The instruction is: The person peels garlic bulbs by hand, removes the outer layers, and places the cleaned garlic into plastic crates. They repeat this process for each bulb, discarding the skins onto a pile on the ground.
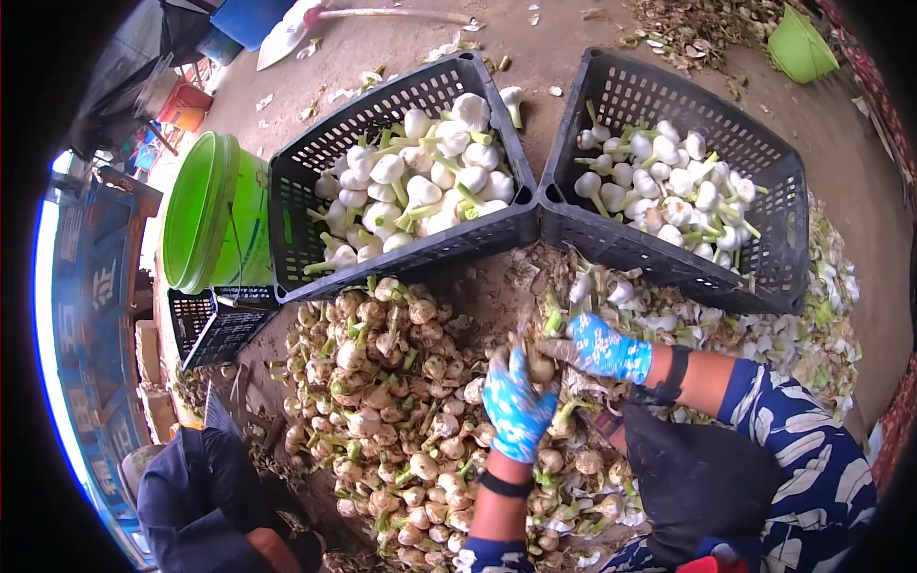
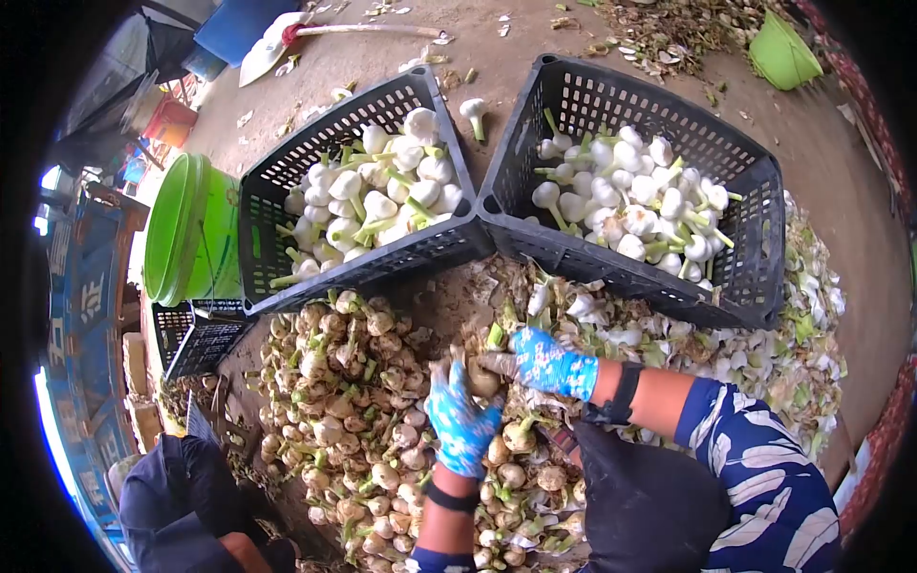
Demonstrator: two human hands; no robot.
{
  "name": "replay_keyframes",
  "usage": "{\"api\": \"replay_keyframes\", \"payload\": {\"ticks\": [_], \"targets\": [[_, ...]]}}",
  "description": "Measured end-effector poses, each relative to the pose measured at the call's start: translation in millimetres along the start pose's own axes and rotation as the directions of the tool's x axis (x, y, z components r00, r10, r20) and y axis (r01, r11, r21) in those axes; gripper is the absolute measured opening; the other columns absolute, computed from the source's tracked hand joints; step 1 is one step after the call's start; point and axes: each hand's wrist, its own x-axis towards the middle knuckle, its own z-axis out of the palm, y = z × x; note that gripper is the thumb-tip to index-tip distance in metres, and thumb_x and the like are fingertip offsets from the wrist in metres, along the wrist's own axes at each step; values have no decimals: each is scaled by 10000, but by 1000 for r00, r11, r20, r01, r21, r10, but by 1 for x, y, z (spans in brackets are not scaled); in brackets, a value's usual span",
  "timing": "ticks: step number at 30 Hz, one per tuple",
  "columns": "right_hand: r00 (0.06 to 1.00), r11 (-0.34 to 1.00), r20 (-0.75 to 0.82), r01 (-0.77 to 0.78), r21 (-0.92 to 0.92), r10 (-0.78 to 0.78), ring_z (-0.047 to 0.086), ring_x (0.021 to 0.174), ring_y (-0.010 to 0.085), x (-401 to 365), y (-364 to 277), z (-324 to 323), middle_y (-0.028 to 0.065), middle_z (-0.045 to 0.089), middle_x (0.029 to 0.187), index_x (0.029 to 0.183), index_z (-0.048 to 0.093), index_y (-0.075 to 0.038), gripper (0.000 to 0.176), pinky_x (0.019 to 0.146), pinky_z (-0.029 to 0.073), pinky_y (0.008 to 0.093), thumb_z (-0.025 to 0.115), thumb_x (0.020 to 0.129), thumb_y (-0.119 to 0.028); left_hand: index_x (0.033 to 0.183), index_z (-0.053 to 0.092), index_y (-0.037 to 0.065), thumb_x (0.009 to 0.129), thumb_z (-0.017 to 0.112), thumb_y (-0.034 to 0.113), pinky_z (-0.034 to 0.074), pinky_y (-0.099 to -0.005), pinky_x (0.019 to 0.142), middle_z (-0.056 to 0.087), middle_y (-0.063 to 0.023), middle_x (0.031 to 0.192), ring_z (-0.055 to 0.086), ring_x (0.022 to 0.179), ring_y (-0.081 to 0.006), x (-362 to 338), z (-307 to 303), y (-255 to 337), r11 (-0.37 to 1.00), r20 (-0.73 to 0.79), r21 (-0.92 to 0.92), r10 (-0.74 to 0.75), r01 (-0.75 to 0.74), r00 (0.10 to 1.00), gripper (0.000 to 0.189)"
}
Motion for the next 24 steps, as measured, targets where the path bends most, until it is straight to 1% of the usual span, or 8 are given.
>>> {"api": "replay_keyframes", "payload": {"ticks": [4,8,12,16,18,21,22,24], "targets": [[933,904,-10,345,-252,-359,551,579,355,-1,49,27,238,541,624,725,602,58,481,548,423,438,588,847,-407,1161,502,9,575,775,251,446,-448,706,538,-221,1025,543,865,-379,-18,-11,16,998,7,55,-31,30,1000,691],[949,887,116,315,-338,-293,561,635,338,-12,27,10,220,556,684,811,613,44,363,578,435,429,575,852,-315,1109,523,14,565,760,249,436,-447,697,543,-204,996,547,821,-345,-22,-14,15,969,115,230,66,-91,991,638],[712,608,198,686,-400,-674,542,759,308,-4,55,21,149,560,731,879,614,-27,165,700,434,411,499,816,-128,1141,512,27,567,729,237,419,-448,716,501,-218,1089,522,873,-364,-16,-27,4,944,233,301,63,-134,970,648],[972,964,70,232,-130,-224,570,885,267,-7,40,29,174,597,920,1000,581,18,268,783,449,361,559,862,-211,1156,515,39,612,724,259,392,-466,758,492,-226,1105,497,915,-376,-14,-33,-2,907,221,370,125,-201,967,623],[803,786,182,594,-171,-567,569,895,256,2,65,28,169,600,934,1001,583,12,290,775,446,366,574,862,-243,1145,520,34,606,729,247,400,-457,747,499,-219,1088,504,903,-371,-16,-35,-6,919,174,358,107,-164,979,616],[957,976,248,-182,121,148,564,904,242,-11,1,15,182,576,994,1063,600,-30,297,727,440,353,516,903,-265,1156,512,22,570,736,180,426,-444,741,512,-210,1063,527,894,-368,-16,-36,1,958,182,258,80,-126,980,646],[909,835,131,415,-361,-395,584,774,185,-9,10,18,155,601,857,1062,598,-39,277,641,449,315,548,887,-248,1166,508,24,555,742,153,432,-447,752,515,-211,1059,528,902,-377,-19,-34,4,972,183,216,52,-92,982,667],[587,402,181,717,-569,-789,508,536,184,-14,24,8,113,520,591,884,622,-21,230,487,385,338,600,843,-246,1228,469,38,561,783,82,464,-424,775,528,-180,1072,548,939,-341,-25,-29,0,994,-27,-91,60,-62,998,739]]}}
